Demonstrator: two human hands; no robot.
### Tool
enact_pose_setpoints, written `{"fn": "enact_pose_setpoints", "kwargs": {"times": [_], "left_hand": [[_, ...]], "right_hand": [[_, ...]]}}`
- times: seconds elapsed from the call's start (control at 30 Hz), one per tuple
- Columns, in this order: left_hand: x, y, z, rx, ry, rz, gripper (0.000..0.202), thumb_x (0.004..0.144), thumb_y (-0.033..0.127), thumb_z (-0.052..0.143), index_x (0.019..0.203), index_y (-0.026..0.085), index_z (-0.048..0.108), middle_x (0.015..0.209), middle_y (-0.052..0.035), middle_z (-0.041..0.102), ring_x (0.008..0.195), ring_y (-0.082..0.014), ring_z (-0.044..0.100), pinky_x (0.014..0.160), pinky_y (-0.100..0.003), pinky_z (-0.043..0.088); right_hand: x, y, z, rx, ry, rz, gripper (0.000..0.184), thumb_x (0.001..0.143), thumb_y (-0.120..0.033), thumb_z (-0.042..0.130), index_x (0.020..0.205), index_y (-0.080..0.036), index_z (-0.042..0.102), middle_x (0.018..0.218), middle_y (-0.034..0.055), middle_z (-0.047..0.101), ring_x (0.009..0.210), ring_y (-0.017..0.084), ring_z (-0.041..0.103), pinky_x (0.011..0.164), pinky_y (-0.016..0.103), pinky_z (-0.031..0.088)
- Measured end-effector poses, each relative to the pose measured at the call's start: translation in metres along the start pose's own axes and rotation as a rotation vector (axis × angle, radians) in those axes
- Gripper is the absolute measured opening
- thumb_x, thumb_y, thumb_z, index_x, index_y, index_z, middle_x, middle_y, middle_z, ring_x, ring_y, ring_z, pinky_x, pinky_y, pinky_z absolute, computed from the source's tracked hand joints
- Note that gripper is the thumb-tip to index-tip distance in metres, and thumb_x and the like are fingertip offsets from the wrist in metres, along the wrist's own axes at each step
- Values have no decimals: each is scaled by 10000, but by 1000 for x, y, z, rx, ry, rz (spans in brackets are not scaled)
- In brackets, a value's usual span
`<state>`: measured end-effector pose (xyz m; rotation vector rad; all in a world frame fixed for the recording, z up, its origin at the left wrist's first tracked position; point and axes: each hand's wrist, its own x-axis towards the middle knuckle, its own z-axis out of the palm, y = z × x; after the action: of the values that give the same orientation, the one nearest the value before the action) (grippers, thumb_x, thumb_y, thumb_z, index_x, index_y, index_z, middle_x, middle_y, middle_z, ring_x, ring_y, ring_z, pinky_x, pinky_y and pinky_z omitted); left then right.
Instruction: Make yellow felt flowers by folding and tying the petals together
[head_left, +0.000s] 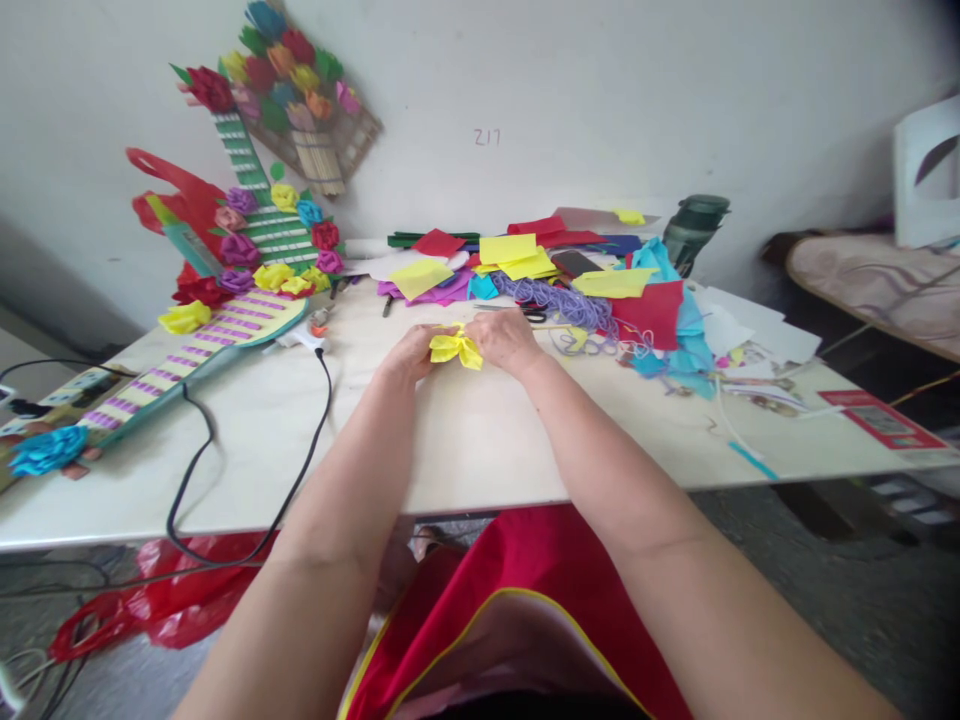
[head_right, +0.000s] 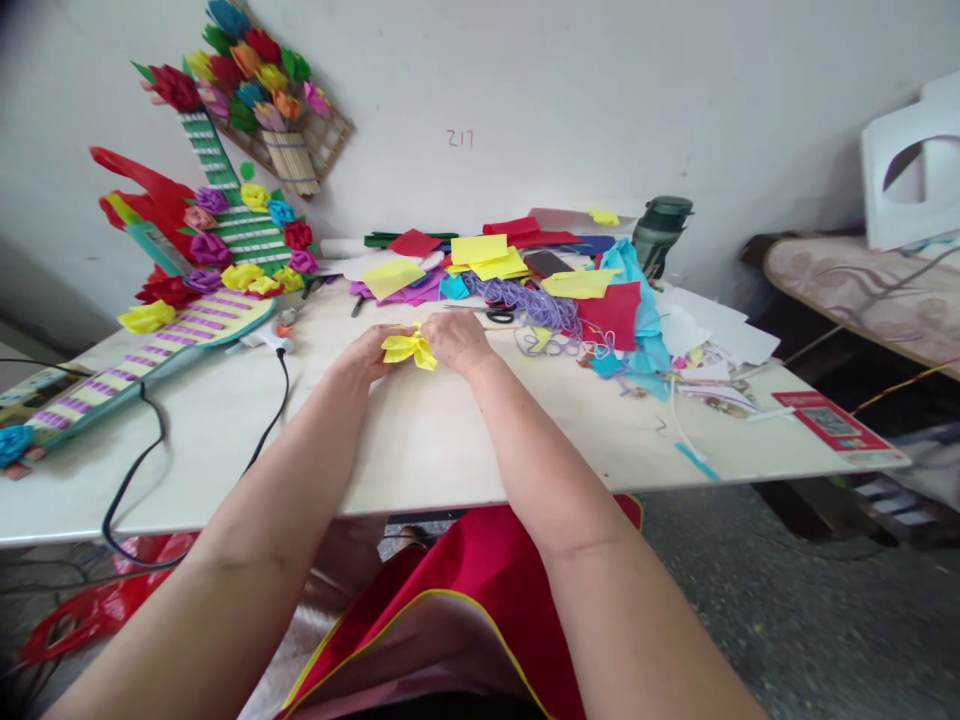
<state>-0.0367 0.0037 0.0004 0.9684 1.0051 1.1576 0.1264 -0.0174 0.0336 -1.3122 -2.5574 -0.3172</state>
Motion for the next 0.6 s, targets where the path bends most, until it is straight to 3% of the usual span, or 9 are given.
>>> {"fn": "enact_pose_setpoints", "kwargs": {"times": [0.17,0.3,0.6], "left_hand": [[-4,2,2,-41,-6,17,135,588,126,758,605,111,625,584,-35,630,543,-118,592,594,-251,490],[-8,4,4,42,12,102,265,527,228,857,609,124,628,568,-15,622,511,-106,565,563,-259,454],[1,-2,1,100,70,285,378,420,319,897,650,129,664,612,-13,662,556,-128,602,578,-260,464]], "right_hand": [[0,2,2,5,49,9,398,935,-204,371,1030,-170,756,994,134,736,871,229,642,636,313,311],[1,6,5,41,82,32,387,946,-254,386,1002,-186,764,999,119,740,871,215,639,633,300,304],[1,11,10,189,122,70,343,954,-267,436,1101,-184,735,1110,100,733,999,204,650,757,272,406]]}}
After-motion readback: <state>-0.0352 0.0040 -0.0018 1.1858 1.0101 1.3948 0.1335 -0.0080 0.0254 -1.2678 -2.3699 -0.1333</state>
